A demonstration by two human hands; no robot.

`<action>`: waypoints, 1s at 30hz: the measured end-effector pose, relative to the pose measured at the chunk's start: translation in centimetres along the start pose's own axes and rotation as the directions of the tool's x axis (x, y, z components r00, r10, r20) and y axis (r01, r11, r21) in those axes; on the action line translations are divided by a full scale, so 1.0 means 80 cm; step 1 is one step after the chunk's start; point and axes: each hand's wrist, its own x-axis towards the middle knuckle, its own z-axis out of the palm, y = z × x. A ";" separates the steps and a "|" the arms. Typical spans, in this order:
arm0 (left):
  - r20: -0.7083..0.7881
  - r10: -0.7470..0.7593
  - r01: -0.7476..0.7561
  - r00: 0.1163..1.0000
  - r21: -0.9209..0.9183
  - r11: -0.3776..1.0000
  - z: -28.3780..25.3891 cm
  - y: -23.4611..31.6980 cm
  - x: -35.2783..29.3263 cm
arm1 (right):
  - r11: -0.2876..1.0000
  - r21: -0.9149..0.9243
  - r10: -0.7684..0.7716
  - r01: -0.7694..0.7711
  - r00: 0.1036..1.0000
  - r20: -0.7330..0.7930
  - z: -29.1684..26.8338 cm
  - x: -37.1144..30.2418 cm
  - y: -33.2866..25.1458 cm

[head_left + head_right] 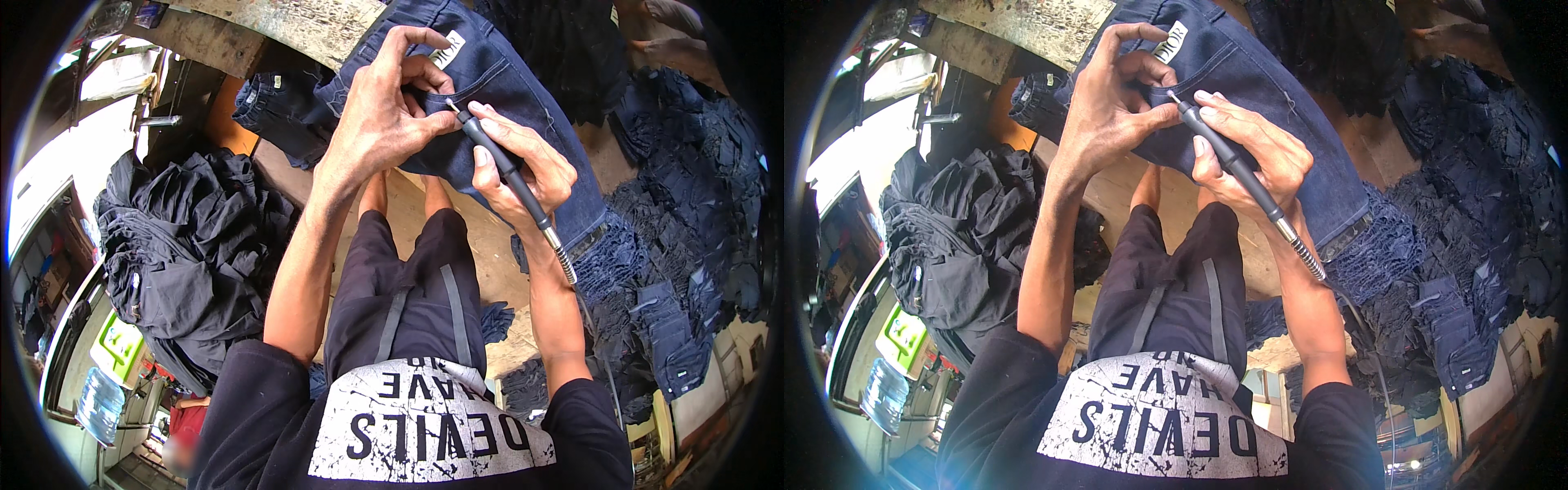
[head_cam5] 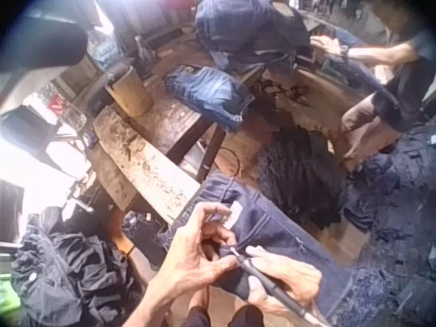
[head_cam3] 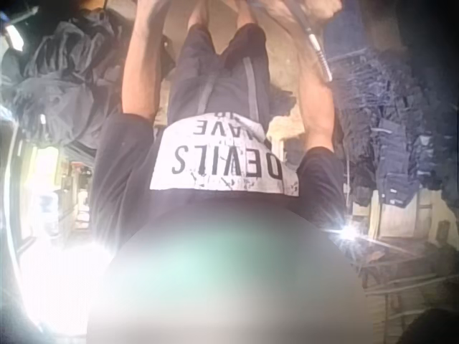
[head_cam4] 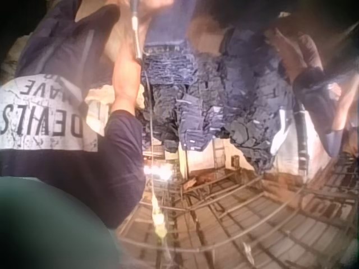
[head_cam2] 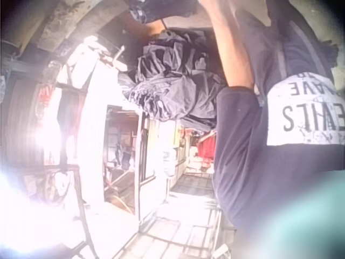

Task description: The person uses a handheld electric thread trimmer to remove loose threads from the seams and edges of several pairs of dark denim jeans. The person repeatedly picks up jeans, trims the seams, and places them aside.

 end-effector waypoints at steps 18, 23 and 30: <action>0.006 -0.005 0.006 1.000 -0.075 0.997 0.002 -0.010 -0.002 | 0.999 -0.005 0.040 -0.040 0.999 -0.029 -0.001 -0.003 -0.002; 0.007 -0.011 0.011 1.000 -0.077 0.997 0.003 -0.010 -0.002 | 1.000 0.002 0.003 -0.003 1.000 0.013 -0.004 -0.003 -0.001; 0.022 -0.035 0.038 0.999 -0.145 0.989 0.005 -0.010 -0.002 | 1.000 -0.004 0.020 -0.020 0.999 -0.040 -0.002 -0.004 0.001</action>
